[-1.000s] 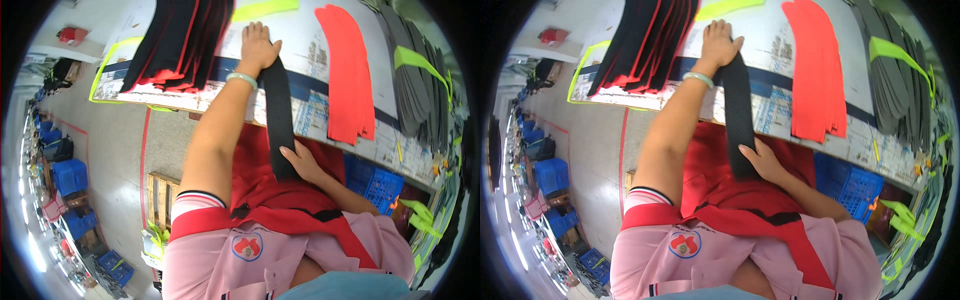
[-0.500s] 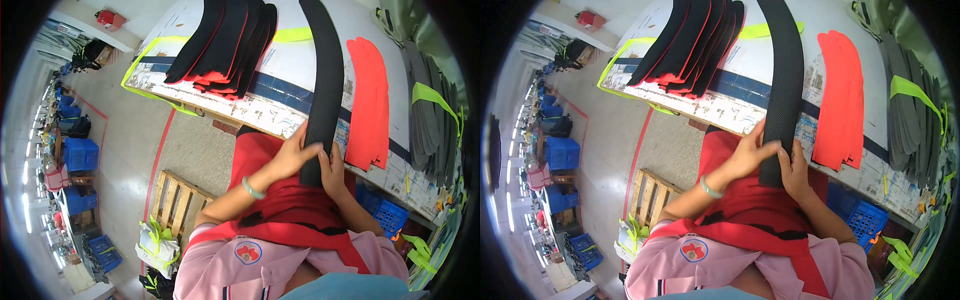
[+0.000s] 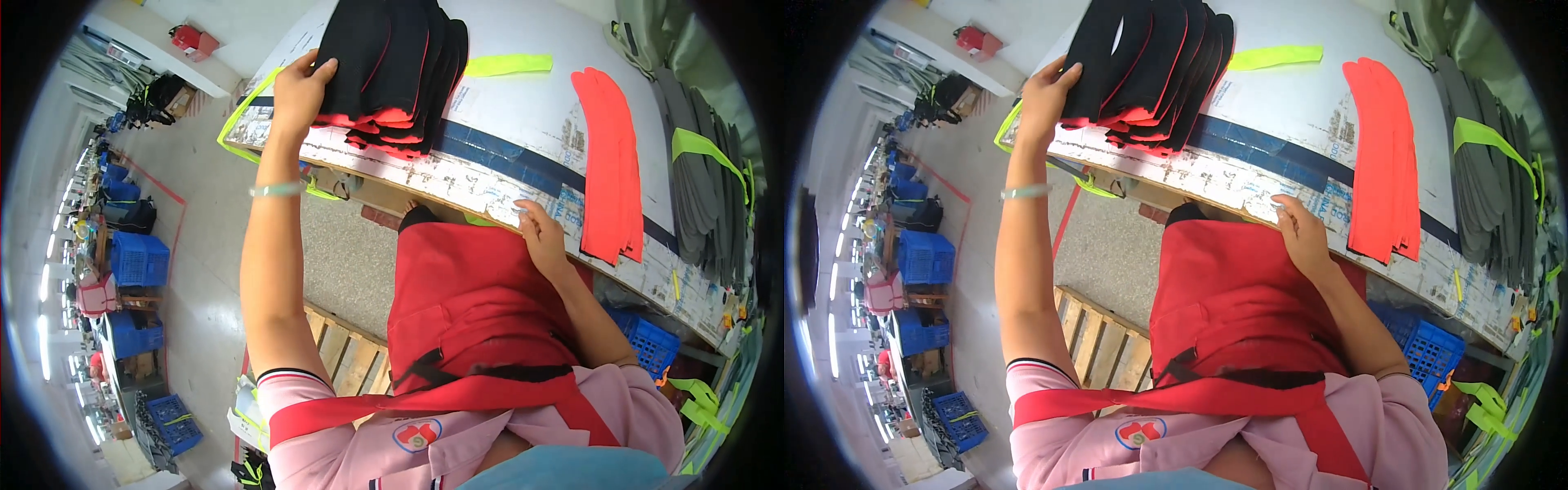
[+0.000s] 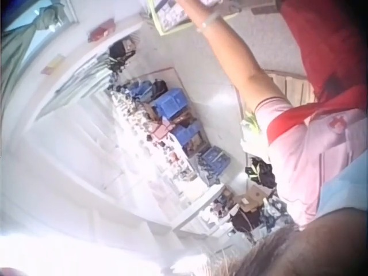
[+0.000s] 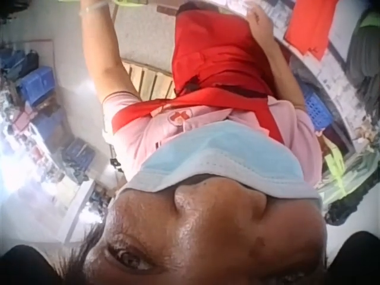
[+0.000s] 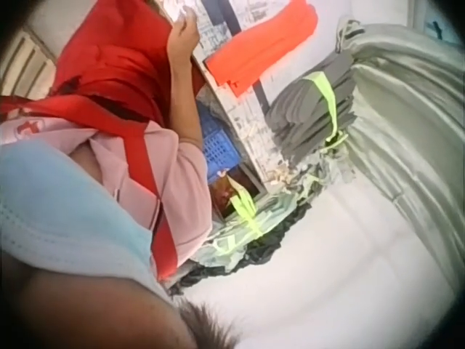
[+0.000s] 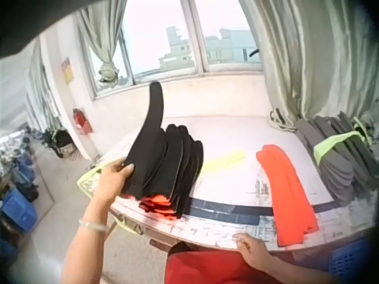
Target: Inspecting and hand-repairing padded components for sports equipment on a factory production line.
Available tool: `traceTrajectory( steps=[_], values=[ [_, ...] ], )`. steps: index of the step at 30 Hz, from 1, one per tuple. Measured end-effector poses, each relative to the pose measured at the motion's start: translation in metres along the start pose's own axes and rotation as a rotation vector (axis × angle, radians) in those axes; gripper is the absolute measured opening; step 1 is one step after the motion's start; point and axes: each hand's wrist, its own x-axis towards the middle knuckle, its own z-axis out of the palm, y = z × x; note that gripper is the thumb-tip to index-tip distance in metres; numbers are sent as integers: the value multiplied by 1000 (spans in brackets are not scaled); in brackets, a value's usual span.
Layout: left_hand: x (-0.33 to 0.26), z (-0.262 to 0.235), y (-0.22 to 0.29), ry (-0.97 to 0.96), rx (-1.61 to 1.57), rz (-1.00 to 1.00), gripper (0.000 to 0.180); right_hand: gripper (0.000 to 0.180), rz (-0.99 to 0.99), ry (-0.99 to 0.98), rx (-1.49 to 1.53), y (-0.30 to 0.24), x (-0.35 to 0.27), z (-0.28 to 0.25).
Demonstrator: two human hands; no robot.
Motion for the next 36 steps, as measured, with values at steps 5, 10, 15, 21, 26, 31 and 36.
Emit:
traceTrajectory(
  steps=[5, 10, 15, 21, 26, 31, 36],
  values=[
    [38, 15, -33, -112, 587, 18, 48, 19, -116, 149, -143, 3, 1, 3],
    [10, -9, -43, 140, 792, 421, 33, 23, -81, -86, -120, -23, -8, -24],
    [-95, 39, 33, 57, 418, 562, 20, 37, -212, 30, -647, -9, -35, -120],
    [-205, 147, -21, -628, -205, -186, 21, 35, -153, 106, -743, 52, -54, -138],
    [-258, 232, -42, -895, -813, -752, 42, 32, -315, -161, -399, 13, -66, -83],
    [-270, 257, -24, -614, -962, -858, 40, 48, -155, 29, -262, -8, -98, -93],
    [-315, 274, -26, -678, -1044, -817, 43, 40, 301, -80, 454, 26, -121, -103]
  ],
)
